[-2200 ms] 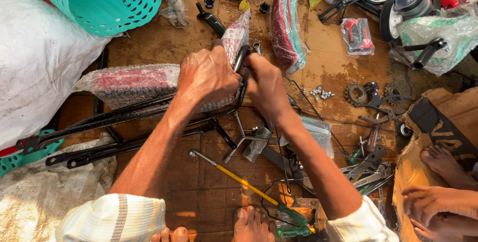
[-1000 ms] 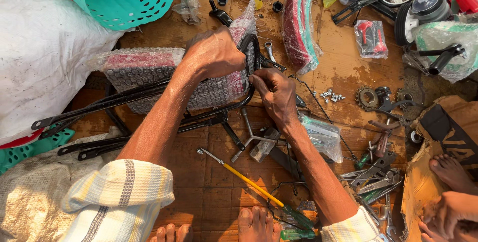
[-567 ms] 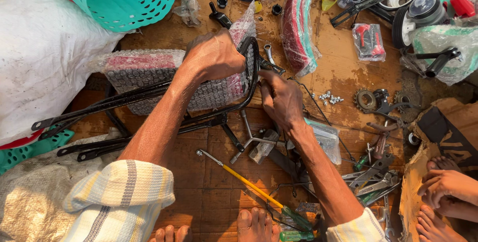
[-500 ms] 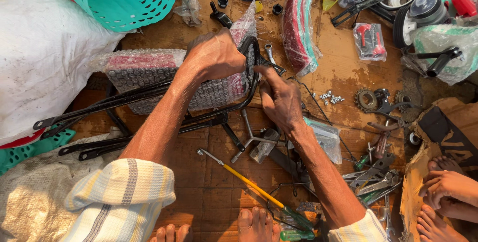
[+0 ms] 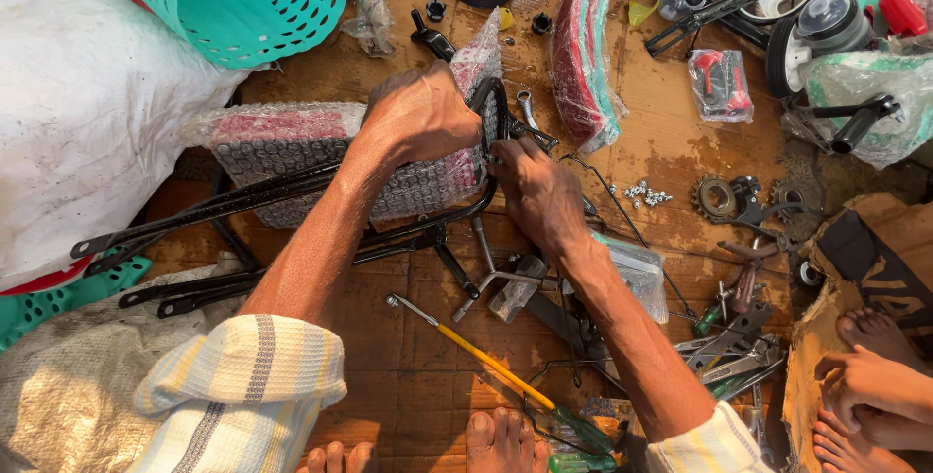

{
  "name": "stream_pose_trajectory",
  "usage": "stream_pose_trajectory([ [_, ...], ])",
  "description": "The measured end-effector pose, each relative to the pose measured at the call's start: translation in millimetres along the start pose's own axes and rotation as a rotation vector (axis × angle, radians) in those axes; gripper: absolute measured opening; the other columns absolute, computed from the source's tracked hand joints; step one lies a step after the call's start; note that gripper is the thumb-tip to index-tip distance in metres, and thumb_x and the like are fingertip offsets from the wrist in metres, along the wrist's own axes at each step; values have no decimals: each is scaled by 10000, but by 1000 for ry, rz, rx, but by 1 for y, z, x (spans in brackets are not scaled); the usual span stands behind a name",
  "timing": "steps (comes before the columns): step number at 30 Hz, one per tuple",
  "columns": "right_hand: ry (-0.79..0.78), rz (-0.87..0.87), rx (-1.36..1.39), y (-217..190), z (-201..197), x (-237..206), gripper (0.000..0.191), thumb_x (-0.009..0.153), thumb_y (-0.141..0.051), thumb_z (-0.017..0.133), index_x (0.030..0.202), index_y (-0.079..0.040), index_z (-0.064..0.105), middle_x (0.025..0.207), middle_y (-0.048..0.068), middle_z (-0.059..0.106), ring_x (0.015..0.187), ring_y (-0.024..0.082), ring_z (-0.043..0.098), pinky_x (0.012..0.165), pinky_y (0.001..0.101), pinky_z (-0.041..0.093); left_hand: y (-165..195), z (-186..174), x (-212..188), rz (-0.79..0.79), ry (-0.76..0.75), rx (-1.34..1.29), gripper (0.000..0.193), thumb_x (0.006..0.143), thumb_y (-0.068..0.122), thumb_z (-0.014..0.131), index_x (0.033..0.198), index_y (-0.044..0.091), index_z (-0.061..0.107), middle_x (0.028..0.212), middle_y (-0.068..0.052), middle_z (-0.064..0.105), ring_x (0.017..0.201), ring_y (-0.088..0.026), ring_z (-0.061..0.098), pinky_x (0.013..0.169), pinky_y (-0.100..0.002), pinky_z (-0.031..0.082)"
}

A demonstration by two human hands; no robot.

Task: The person assembles a bicycle basket onto a metal rack using a T-handle Allen wrench. They unwrap bubble wrap from the basket, position it on the rack, and tighten the bolts to secure it.

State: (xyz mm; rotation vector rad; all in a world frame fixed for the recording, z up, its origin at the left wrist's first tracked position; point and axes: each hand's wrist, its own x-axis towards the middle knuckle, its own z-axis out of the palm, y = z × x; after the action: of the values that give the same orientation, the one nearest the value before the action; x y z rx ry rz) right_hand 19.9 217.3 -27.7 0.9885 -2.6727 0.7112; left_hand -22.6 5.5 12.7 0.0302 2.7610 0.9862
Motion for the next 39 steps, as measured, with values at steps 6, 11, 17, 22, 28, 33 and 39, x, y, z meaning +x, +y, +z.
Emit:
stream_pose_trajectory([
  [6,-330,296,101,17,6,17,238,1092,-246,597,961,-70,692,851,73,701,617,269,646,558,437,526,-1,0,-1,3,-2,5,267,660,261,618,646,-6,631,515,-120,568,477,-248,560,488,-438,468],
  [11,-28,-142,229,22,4,14,298,981,-241,619,1091,36,613,1008,147,644,840,264,674,674,396,581,-2,-1,1,4,-9,9,273,661,264,618,664,-9,629,516,-119,571,478,-249,566,488,-438,472],
  [17,-320,160,86,17,0,15,198,1063,-198,594,1002,-20,654,958,123,695,801,307,689,711,446,547,-1,-2,0,7,-4,10,281,662,268,618,685,-12,625,518,-118,575,480,-251,572,489,-439,476],
  [22,-158,-67,24,12,-2,16,178,1002,-132,569,1083,14,631,994,183,666,806,342,678,668,445,552,0,-3,-1,12,3,16,289,663,271,618,702,-16,622,519,-117,577,481,-252,578,490,-439,480],
  [28,-325,137,66,13,-1,17,125,1045,-117,592,1049,3,625,981,157,672,763,308,675,676,449,535,-1,0,-1,30,62,13,300,663,275,618,723,-19,619,521,-116,581,483,-253,584,491,-440,485],
  [33,-72,-76,111,11,-2,14,142,945,-77,624,1053,16,615,971,180,650,794,318,673,642,411,545,-1,0,-3,40,68,1,265,666,261,620,683,-3,622,519,-104,574,474,-241,569,486,-429,471],
  [39,-360,397,204,4,-3,26,156,1100,-118,521,1082,-52,661,926,105,704,698,281,654,596,414,529,5,-4,-6,-4,11,27,312,707,269,622,749,-39,654,609,-155,630,558,-284,627,572,-457,518],
])
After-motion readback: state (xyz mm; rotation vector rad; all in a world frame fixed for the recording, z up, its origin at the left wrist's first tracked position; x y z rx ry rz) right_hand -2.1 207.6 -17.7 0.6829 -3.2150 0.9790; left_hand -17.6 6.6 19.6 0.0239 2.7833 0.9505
